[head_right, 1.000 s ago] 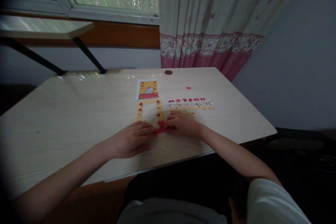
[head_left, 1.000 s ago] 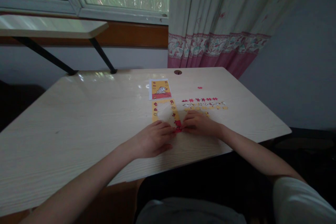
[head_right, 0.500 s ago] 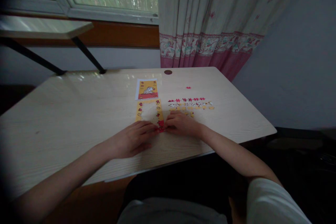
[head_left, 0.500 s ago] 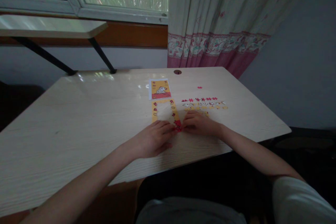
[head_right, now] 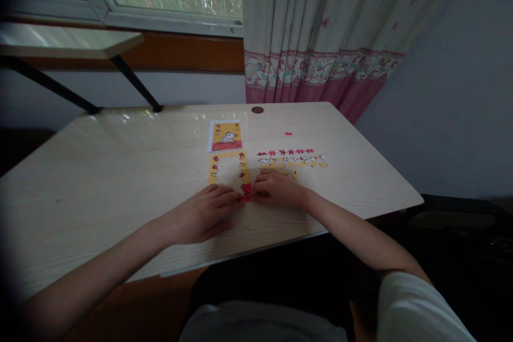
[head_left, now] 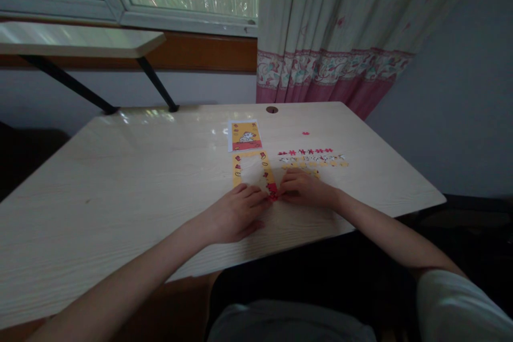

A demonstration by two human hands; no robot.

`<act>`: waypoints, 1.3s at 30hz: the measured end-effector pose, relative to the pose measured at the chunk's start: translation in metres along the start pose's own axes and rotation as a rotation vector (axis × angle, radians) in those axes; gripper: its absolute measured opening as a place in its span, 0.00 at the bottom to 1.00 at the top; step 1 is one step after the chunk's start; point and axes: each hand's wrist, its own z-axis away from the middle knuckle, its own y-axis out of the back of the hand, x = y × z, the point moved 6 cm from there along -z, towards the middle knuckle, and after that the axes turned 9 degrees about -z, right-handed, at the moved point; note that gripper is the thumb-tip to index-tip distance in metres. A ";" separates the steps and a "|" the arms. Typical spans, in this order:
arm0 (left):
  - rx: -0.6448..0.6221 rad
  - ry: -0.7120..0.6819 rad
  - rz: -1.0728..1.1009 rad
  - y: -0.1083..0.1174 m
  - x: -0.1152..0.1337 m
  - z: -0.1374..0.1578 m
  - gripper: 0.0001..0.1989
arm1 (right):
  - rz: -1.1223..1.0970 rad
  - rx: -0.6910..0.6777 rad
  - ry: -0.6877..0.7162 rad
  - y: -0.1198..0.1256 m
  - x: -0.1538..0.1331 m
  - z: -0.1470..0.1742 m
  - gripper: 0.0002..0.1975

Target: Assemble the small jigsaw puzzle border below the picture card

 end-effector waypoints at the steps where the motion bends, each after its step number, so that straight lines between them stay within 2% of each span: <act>1: -0.007 0.003 -0.001 0.000 0.000 0.000 0.18 | -0.002 -0.003 -0.002 -0.001 0.000 0.000 0.08; 5: -0.013 0.005 0.019 0.000 -0.001 0.001 0.19 | -0.058 -0.024 -0.013 0.000 0.001 -0.002 0.07; 8: 0.014 0.002 0.059 0.003 -0.005 0.003 0.22 | -0.132 0.003 -0.092 0.017 0.016 -0.006 0.07; 12: 0.059 0.069 0.076 0.014 -0.025 0.008 0.23 | -0.129 0.064 -0.347 0.058 0.071 -0.007 0.09; 14: 0.031 0.156 0.004 0.014 -0.043 0.012 0.22 | -0.082 0.100 -0.506 0.078 0.107 -0.001 0.11; 16: -0.023 0.244 -0.054 0.011 -0.063 0.019 0.26 | 0.021 0.178 -0.643 0.097 0.142 0.007 0.13; 18: -0.067 0.331 -0.079 0.005 -0.081 0.028 0.33 | 0.127 0.239 -0.665 0.107 0.166 0.013 0.16; 20: -0.110 0.387 -0.061 -0.003 -0.094 0.036 0.42 | 0.200 0.245 -0.661 0.109 0.181 0.018 0.18; 23: -0.176 0.449 -0.014 -0.012 -0.105 0.043 0.51 | 0.268 0.197 -0.679 0.104 0.191 0.023 0.19; 25: -0.204 0.472 0.010 -0.015 -0.108 0.045 0.54 | 0.281 0.178 -0.697 0.102 0.190 0.025 0.17; 31: -0.229 0.490 0.026 -0.019 -0.108 0.045 0.57 | 0.229 0.249 -0.719 0.104 0.183 0.027 0.15; 39: -0.227 0.512 0.009 -0.022 -0.106 0.045 0.57 | 0.249 0.358 -0.754 0.101 0.186 0.023 0.12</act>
